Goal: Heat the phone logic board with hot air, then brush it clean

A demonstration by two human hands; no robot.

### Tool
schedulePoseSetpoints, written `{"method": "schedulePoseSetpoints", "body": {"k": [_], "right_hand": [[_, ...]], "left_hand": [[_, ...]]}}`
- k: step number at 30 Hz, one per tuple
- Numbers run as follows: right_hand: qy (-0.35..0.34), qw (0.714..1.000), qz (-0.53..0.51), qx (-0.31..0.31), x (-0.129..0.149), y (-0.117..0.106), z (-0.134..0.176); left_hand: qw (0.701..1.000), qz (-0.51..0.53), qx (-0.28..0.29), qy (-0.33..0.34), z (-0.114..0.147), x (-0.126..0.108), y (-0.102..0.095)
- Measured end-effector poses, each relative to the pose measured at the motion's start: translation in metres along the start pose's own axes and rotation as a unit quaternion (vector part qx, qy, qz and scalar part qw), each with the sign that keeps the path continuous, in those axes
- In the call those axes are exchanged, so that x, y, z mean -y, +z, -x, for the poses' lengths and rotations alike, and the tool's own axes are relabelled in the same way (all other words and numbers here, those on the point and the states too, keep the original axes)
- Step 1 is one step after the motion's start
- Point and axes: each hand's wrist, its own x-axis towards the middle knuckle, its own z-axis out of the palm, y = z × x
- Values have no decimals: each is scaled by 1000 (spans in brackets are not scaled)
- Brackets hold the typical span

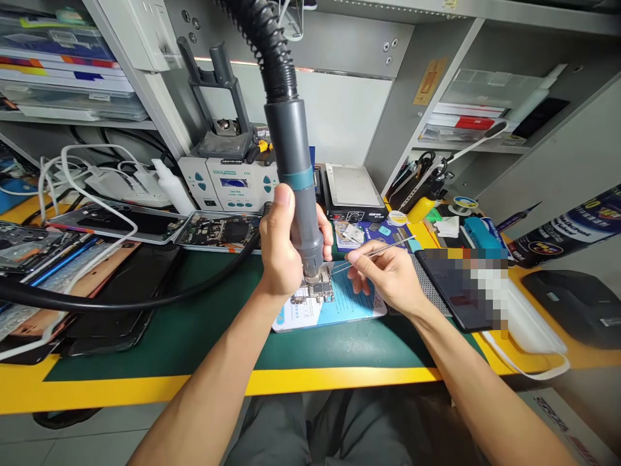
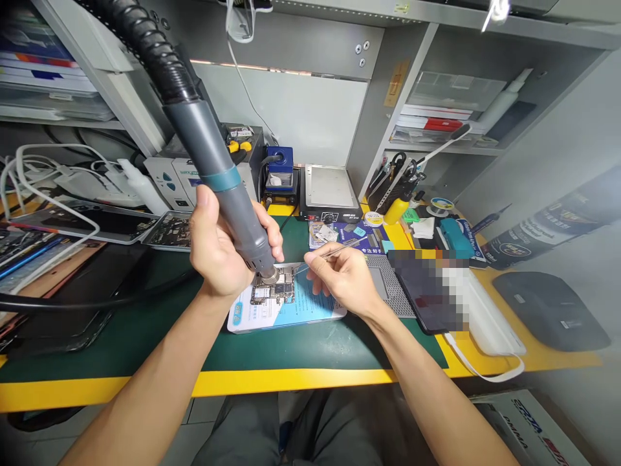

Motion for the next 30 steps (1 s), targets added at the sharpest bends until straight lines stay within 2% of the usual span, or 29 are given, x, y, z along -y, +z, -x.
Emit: {"method": "schedulePoseSetpoints", "body": {"k": [9, 13, 19, 24, 27, 30], "right_hand": [[-18, 999, 44, -1, -30, -14, 1], [-12, 998, 58, -27, -44, -15, -2], [-26, 990, 63, -126, -39, -7, 4], [-62, 966, 46, -245, -30, 3, 50], [-73, 944, 24, -322, -36, 13, 78], [-68, 925, 1, -373, -46, 22, 93]], "left_hand": [[1000, 17, 3, 9, -2, -4, 5], [1000, 15, 4, 15, -1, -3, 6], [999, 15, 6, 30, 1, -4, 3], [999, 21, 7, 25, 2, -4, 3], [1000, 16, 12, 20, 4, -2, 2], [999, 6, 27, 19, 7, 0, 1]]}}
